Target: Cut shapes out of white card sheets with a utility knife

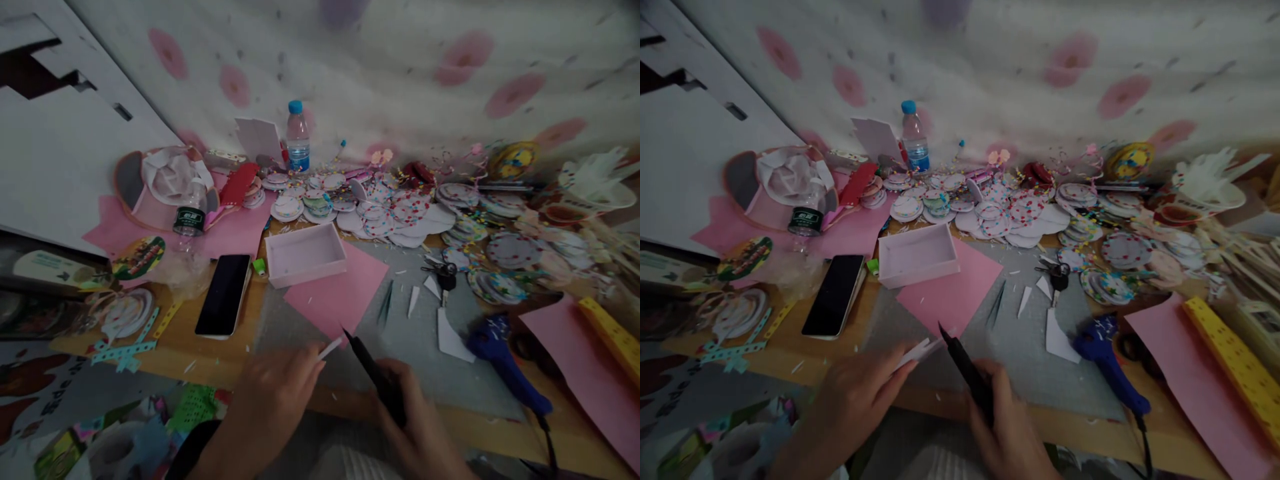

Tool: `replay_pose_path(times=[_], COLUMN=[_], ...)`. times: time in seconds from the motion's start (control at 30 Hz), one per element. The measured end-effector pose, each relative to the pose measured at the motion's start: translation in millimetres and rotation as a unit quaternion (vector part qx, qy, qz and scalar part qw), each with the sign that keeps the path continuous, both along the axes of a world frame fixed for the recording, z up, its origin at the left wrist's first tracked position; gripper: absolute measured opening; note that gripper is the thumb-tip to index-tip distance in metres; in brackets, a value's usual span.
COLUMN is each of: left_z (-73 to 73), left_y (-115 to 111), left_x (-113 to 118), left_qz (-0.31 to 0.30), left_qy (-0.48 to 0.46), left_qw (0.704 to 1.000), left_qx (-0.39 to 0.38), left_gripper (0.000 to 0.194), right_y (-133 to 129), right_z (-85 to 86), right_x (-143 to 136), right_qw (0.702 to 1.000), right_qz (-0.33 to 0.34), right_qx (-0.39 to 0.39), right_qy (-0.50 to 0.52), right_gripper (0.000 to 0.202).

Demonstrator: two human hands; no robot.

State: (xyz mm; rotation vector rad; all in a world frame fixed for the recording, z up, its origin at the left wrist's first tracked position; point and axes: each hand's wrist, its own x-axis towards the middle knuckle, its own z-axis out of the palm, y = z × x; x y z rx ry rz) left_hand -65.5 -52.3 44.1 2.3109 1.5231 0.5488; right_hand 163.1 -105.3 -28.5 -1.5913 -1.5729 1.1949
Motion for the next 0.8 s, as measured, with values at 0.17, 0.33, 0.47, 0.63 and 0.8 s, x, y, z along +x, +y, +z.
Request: replay_pose_path(times=[0.17, 0.33, 0.47, 0.63, 0.8], left_z=[27.3, 61.8, 63.9, 41.3, 9.8], left_y=[18.0, 72.4, 110.9, 119.5, 101.1], left_x=[-24.6, -22.5, 17.6, 42.9, 17.2], left_qz=[0.073, -0.016, -0.152, -0.182, -0.102], left_qy=[-0.056, 0.056, 0.211, 0.180, 0.141], left_qw=[0.995, 0.996, 0.961, 0.960, 0.974], left_qx=[0.042, -0.062, -0.094, -0.114, -0.142], left_gripper=[0.040, 0.043, 0.050, 0.059, 0.040], right_y=[3.3, 14.4, 14.1, 5.3, 1.9], right_z=[-10.3, -6.5, -12.2, -25.5, -26.9], right_x=[8.0, -2.2, -7.2, 0.6, 1.6], right_qw=[1.000, 0.999, 0.998, 0.999, 0.999], right_qz=[-0.003, -0.017, -0.030, -0.024, -0.018], right_qx=[-0.002, 0.011, 0.026, 0.045, 0.040], right_qy=[0.003, 0.026, 0.040, 0.008, -0.015], right_gripper=[0.038, 0.041, 0.042, 0.040, 0.038])
